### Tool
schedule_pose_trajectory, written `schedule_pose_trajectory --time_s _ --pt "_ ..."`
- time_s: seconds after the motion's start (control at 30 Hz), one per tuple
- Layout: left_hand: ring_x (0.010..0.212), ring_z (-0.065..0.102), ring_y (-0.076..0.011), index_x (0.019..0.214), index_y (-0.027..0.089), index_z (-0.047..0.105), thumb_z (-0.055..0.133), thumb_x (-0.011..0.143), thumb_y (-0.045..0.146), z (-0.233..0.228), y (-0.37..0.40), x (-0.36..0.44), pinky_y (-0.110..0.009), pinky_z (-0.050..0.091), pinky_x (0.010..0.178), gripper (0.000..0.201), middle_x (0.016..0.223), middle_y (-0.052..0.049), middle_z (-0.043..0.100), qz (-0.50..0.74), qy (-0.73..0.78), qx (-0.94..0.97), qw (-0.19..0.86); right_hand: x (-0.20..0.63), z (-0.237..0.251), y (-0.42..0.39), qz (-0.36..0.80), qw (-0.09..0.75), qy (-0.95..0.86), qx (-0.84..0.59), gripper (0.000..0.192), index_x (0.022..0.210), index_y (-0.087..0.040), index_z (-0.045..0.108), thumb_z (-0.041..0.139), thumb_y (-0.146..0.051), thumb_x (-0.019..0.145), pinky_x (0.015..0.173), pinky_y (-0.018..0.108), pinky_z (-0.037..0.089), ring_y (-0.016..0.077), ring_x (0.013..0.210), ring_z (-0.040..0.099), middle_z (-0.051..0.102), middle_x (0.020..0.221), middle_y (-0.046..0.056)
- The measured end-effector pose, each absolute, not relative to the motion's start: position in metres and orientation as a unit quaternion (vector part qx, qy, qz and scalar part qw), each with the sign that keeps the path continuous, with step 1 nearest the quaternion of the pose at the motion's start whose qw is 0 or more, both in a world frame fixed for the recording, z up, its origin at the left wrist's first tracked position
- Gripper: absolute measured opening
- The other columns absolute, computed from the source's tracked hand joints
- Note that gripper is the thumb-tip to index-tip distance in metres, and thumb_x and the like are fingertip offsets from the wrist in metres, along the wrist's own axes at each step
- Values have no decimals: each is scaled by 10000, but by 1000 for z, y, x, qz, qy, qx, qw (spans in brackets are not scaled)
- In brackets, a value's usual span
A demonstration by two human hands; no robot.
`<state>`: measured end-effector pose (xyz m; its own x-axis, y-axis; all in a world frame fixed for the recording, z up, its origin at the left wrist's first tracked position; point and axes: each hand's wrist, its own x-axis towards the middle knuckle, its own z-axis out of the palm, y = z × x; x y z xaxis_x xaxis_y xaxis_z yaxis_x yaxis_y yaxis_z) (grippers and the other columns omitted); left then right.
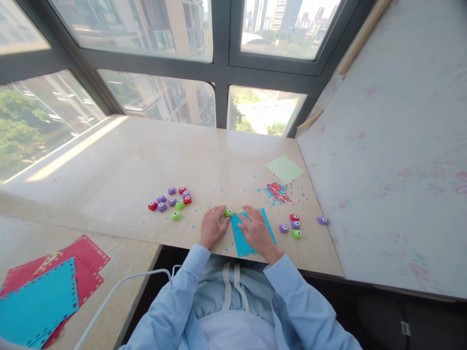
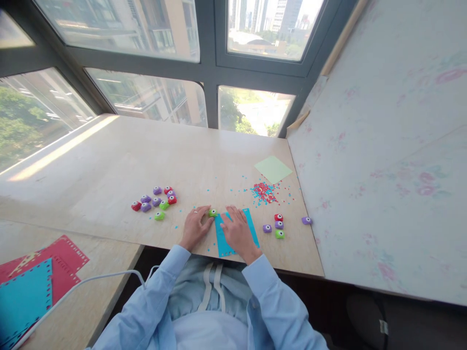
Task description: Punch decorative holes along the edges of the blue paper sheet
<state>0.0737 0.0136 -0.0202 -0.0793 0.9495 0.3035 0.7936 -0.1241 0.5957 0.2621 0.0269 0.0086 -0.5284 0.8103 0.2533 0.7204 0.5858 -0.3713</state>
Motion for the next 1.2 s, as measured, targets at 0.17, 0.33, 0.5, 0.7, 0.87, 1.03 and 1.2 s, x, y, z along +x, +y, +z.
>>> schedule_pose_trajectory --time_s 0.17,0.33,0.5,0.7,0.87,1.03,1.2 --pt "1043 622 -239 1129 216 646 594 873 211 -19 15 73 -413 476 954 261 1120 -76 694 345 644 672 120 274 -7 17 124 158 -891 -407 410 1341 -220 576 546 -297 939 1148 509 313 279 1405 387 493 1468 118" --pt "1014 621 -232 1111 214 652 607 869 190 -17 15 73 -396 480 935 248 1099 -63 702 351 644 669 125 268 -12 18 121 150 -885 -424 438 1370 -197 547 531 -326 952 1156 502 299 288 1410 378 469 1486 126" --pt "1006 625 -227 1097 214 657 600 874 190 -19 15 73 -392 481 929 232 1076 -64 708 358 646 663 125 266 -13 18 127 158 -880 -431 431 1369 -202 544 515 -332 959 1154 503 297 282 1412 374 468 1487 128" --pt "1002 627 -229 1104 211 661 591 879 183 -21 16 73 -390 484 923 238 1075 -69 709 365 646 659 123 269 -13 11 128 154 -876 -438 442 1368 -192 548 532 -340 952 1156 505 299 292 1408 379 465 1489 131" --pt "1008 624 -237 1117 199 666 572 883 165 -21 15 72 -397 491 918 254 1088 -75 710 361 639 669 118 267 -11 10 131 148 -873 -446 445 1374 -191 543 526 -339 955 1156 512 301 287 1414 371 458 1493 137" --pt "1006 629 -242 1127 207 669 568 887 161 -23 15 71 -411 495 920 265 1100 -75 709 361 633 675 114 262 -9 14 131 134 -871 -454 463 1380 -160 530 532 -342 955 1163 508 284 289 1424 349 451 1496 148" --pt "998 631 -247 1122 203 670 579 878 153 -24 16 71 -414 501 915 265 1087 -76 712 367 632 673 113 260 -6 14 132 125 -869 -460 464 1383 -161 527 542 -333 952 1171 498 273 283 1429 339 443 1504 138"
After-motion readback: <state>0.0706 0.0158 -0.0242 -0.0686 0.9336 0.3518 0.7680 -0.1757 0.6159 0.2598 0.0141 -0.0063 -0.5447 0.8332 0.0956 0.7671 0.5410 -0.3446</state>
